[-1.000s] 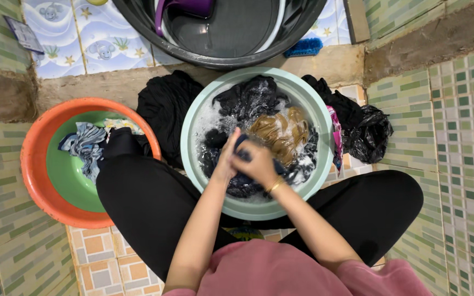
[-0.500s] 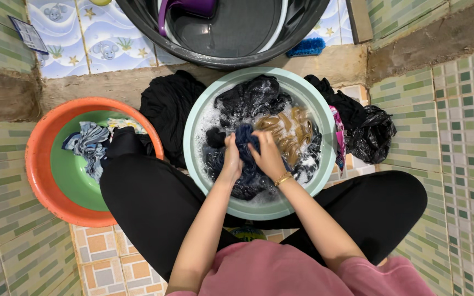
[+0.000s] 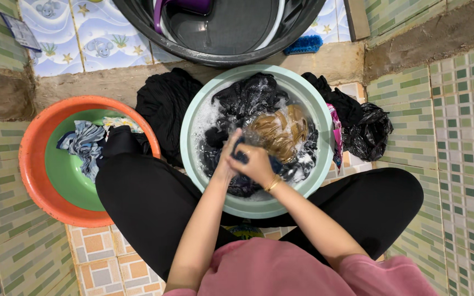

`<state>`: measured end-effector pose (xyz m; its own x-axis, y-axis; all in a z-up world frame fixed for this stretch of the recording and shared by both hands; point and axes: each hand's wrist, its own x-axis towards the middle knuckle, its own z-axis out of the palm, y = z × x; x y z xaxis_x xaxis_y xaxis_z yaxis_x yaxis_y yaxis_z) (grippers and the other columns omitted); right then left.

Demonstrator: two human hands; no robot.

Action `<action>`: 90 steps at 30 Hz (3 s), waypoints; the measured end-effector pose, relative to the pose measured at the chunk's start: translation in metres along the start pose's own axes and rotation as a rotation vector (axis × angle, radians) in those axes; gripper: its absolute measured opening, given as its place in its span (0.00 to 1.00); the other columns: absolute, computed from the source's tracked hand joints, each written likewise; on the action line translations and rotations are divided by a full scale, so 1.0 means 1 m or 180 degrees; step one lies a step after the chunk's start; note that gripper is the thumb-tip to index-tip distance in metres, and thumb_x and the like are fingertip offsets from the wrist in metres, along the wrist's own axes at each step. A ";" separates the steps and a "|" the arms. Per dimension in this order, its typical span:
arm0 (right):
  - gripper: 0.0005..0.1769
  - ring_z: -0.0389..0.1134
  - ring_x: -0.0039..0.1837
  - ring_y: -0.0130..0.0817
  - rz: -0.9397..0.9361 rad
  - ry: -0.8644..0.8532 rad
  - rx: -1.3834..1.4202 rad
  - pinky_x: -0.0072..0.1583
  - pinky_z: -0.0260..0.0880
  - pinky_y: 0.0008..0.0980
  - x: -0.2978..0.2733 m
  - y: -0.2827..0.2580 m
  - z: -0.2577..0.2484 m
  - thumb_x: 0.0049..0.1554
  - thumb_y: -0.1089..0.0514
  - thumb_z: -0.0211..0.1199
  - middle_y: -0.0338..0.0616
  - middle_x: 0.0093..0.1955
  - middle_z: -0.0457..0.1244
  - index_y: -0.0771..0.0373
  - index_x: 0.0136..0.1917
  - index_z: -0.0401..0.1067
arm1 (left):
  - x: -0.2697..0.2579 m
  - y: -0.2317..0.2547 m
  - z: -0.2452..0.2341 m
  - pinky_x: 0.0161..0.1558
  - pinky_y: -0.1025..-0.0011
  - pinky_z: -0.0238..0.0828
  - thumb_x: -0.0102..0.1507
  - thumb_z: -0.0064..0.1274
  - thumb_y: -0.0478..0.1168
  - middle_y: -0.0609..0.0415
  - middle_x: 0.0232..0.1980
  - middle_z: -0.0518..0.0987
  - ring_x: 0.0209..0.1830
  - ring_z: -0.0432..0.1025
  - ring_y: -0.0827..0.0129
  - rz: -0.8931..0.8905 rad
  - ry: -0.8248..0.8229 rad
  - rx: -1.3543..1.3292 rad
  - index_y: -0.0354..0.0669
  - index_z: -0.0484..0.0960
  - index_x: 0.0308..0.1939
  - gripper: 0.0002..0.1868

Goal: The person washes several pieces of clothing by hand in a basin filled with soapy water, scrubbing the fabric and moving items between basins.

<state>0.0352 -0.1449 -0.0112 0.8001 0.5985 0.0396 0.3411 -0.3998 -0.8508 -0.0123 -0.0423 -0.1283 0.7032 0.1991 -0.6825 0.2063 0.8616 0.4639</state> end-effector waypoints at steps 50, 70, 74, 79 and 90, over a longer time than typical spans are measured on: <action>0.46 0.65 0.70 0.38 0.0229 -0.0082 0.0537 0.69 0.63 0.37 -0.022 -0.080 -0.092 0.54 0.46 0.77 0.51 0.69 0.63 0.61 0.76 0.58 | -0.191 0.104 0.097 0.65 0.66 0.70 0.66 0.52 0.27 0.46 0.68 0.76 0.68 0.72 0.59 0.2270 -0.0958 0.3027 0.46 0.70 0.70 0.28; 0.13 0.65 0.53 0.22 0.0282 0.0230 0.2039 0.57 0.67 0.27 -0.026 -0.144 -0.131 0.58 0.63 0.69 0.35 0.49 0.64 0.63 0.53 0.67 | -0.178 0.087 0.094 0.73 0.49 0.49 0.44 0.78 0.53 0.34 0.73 0.60 0.76 0.52 0.41 0.2844 -0.1335 0.3890 0.41 0.49 0.75 0.67; 0.12 0.67 0.56 0.26 0.0505 0.0486 0.3018 0.61 0.69 0.29 -0.027 -0.137 -0.133 0.60 0.63 0.67 0.37 0.53 0.65 0.63 0.55 0.68 | -0.149 0.058 0.083 0.78 0.48 0.45 0.51 0.72 0.45 0.45 0.61 0.81 0.68 0.71 0.58 0.2782 -0.0924 0.4419 0.41 0.66 0.71 0.48; 0.19 0.70 0.58 0.29 0.1273 0.1164 0.3338 0.60 0.71 0.32 -0.037 -0.089 -0.154 0.57 0.57 0.66 0.37 0.57 0.67 0.60 0.61 0.69 | -0.141 0.084 0.070 0.59 0.70 0.74 0.50 0.64 0.42 0.47 0.49 0.86 0.50 0.82 0.63 0.1131 -0.0740 0.4247 0.42 0.81 0.57 0.29; 0.65 0.39 0.84 0.53 0.0799 0.0159 0.0657 0.79 0.40 0.53 -0.085 -0.005 -0.117 0.56 0.40 0.72 0.62 0.86 0.35 0.63 0.86 0.30 | -0.196 0.126 0.103 0.71 0.65 0.60 0.49 0.60 0.34 0.45 0.75 0.58 0.76 0.59 0.55 0.2230 -0.1851 0.3766 0.30 0.76 0.53 0.27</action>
<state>0.0234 -0.2754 0.0510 0.8716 0.4623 -0.1635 0.0270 -0.3782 -0.9253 -0.0538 -0.0209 0.1222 0.9974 -0.0528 0.0494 -0.0612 -0.2525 0.9657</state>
